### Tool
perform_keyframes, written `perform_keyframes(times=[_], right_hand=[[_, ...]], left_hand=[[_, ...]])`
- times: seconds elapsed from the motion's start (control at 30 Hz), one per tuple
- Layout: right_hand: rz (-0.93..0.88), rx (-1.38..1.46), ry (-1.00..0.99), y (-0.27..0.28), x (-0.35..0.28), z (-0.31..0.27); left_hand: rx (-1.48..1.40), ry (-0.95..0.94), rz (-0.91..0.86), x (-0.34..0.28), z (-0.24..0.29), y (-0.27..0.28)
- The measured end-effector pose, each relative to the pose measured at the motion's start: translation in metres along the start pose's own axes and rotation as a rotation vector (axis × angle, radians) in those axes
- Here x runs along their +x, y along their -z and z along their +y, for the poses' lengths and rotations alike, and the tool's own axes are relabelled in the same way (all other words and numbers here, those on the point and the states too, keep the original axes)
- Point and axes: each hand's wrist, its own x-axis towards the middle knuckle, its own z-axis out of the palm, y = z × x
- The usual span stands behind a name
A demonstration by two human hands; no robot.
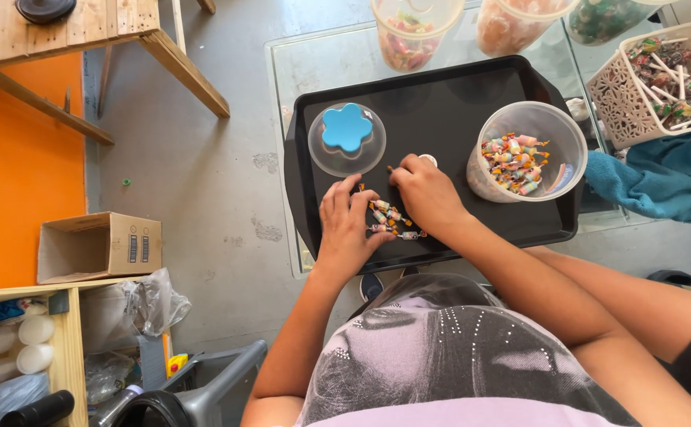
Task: Sorting and organizing small candies from a tray into a plastic container by hand.
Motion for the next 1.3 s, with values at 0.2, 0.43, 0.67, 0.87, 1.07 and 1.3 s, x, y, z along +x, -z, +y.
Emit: perform_keyframes(times=[0.2, 0.43, 0.67, 0.87, 1.07, 1.3], right_hand=[[0.193, 0.237, -0.088, 0.132, -0.028, -0.004], [0.494, 0.299, -0.350, 0.161, -0.062, 0.013], [0.501, 0.988, -0.321, 0.095, -0.081, 0.059], [0.469, 0.765, -0.243, 0.084, -0.061, 0.042], [0.516, 1.051, -0.306, 0.060, -0.060, 0.041], [0.537, 1.003, -0.298, 0.056, -0.058, 0.032]], left_hand=[[0.059, -0.006, 0.008, -0.001, -0.011, -0.012], [-0.075, -0.092, 0.021, 0.001, 0.008, 0.014], [0.016, 0.030, 0.056, -0.003, 0.000, 0.019], [0.157, 0.085, 0.122, 0.005, -0.017, 0.006], [0.068, 0.098, 0.253, 0.016, -0.006, 0.014], [-0.289, -0.233, 0.344, 0.066, 0.089, 0.048]])
